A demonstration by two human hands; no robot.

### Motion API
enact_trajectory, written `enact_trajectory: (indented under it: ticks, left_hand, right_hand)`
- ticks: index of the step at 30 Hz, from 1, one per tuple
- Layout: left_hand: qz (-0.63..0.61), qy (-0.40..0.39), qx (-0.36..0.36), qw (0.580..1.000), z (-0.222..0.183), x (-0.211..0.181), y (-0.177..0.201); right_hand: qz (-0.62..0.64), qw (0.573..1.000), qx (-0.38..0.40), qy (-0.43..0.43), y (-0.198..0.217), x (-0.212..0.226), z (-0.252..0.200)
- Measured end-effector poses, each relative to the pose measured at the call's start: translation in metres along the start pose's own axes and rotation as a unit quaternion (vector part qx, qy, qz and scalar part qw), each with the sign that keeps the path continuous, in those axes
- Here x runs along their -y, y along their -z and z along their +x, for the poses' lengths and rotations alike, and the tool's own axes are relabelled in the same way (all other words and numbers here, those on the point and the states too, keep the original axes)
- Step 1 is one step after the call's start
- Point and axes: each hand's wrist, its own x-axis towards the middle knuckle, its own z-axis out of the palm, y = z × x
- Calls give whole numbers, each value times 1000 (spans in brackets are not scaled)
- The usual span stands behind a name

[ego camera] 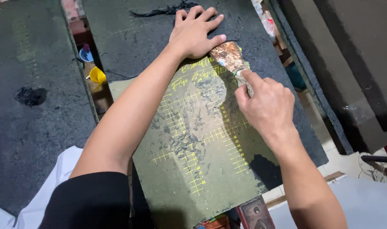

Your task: Scraping residue off a screen printing platen using a putty knife

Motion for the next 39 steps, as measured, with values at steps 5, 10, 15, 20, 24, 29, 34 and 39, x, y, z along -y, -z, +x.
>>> enact_trajectory:
  ticks: [5,10,15,20,24,29,34,39]
  left_hand:
    - [-4,4,-2,1000,0,1,-2]
    - [0,-8,-11,1000,0,0,-3]
    - [-7,3,-3,1000,-1,-1,0]
    - [-11,-4,-19,1000,0,-3,3]
    - [-37,-9,-37,999,0,1,6]
    - [-137,34,70,988,2,12,17]
    - [-145,-29,120,982,-26,18,33]
    - [-6,7,168,986,-52,9,50]
  right_hand:
    - [38,999,12,-12,-6,1,-7]
    - [49,998,13,-28,-14,-3,-10]
    - [51,998,5,-21,-18,-4,-11]
    - [71,996,28,-39,-11,-6,-7]
    - [59,994,92,5,33,6,-2]
    - [89,993,66,37,84,39,-33]
    - [41,986,161,9,75,60,-20]
    - [33,976,216,1,67,68,-4]
